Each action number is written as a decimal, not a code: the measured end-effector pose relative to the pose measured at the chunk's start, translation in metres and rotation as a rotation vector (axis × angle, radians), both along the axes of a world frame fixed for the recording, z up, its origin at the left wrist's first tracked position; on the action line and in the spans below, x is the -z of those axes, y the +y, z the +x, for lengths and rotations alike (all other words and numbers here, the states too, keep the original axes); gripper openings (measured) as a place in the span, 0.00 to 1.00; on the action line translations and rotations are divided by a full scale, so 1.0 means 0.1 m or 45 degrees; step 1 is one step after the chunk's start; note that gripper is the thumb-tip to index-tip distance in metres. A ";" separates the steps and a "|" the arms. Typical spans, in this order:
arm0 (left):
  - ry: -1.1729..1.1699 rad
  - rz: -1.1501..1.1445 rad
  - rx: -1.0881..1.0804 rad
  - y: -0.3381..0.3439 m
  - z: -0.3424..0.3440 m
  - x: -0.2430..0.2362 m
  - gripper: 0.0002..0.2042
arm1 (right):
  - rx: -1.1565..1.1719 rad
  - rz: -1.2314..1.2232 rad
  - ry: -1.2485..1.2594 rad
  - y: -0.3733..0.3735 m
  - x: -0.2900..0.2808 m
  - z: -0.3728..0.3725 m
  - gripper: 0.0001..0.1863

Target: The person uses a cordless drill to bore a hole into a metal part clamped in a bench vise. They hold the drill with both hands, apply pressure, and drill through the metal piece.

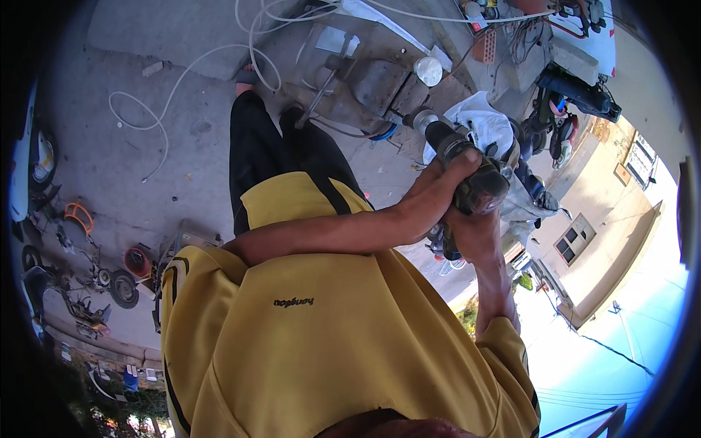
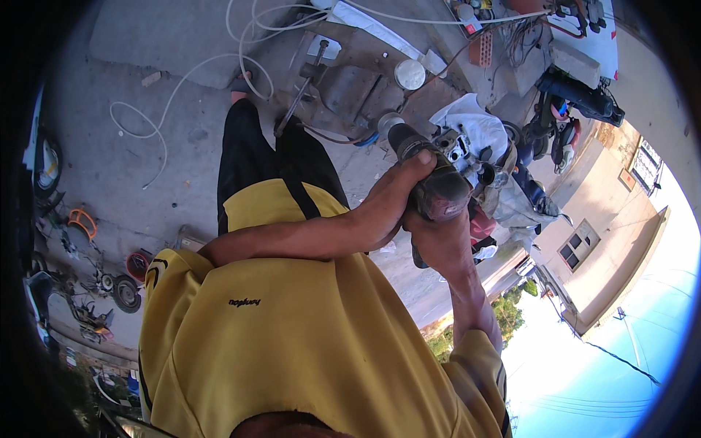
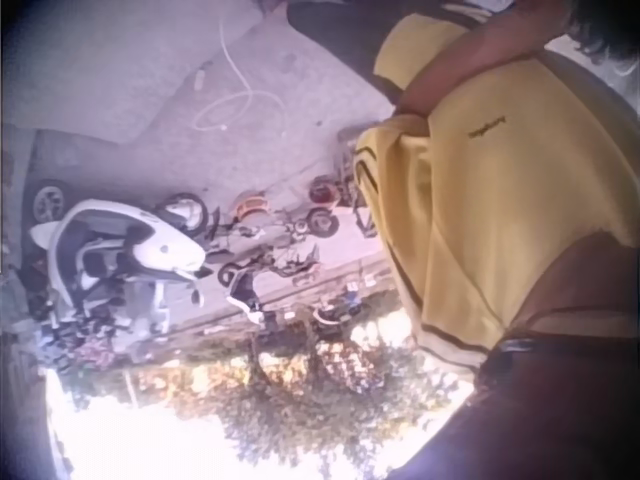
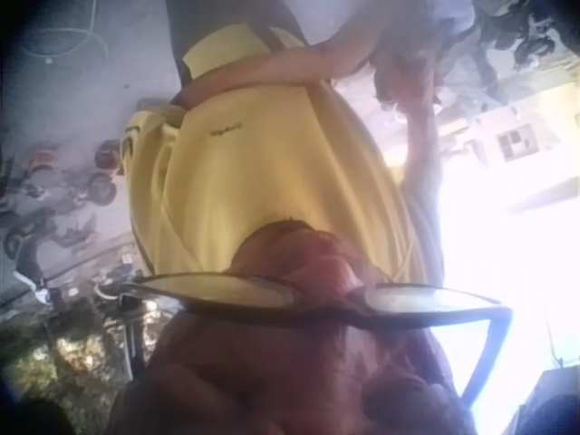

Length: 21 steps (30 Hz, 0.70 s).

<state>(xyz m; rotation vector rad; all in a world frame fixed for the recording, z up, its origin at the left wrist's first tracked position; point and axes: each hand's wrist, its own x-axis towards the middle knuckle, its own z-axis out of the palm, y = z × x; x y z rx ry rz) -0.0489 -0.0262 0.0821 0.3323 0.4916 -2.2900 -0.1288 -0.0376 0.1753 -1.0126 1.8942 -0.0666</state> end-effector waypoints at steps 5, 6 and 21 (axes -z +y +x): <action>0.034 -0.024 -0.036 -0.02 0.03 0.00 0.28 | 0.026 0.097 0.032 -0.02 0.00 -0.04 0.17; 0.035 -0.023 -0.039 -0.03 0.04 0.00 0.28 | -0.003 0.059 0.031 -0.02 0.01 -0.03 0.16; -0.078 -0.035 -0.011 -0.09 0.04 -0.02 0.24 | 0.042 0.064 -0.055 -0.06 0.02 -0.02 0.15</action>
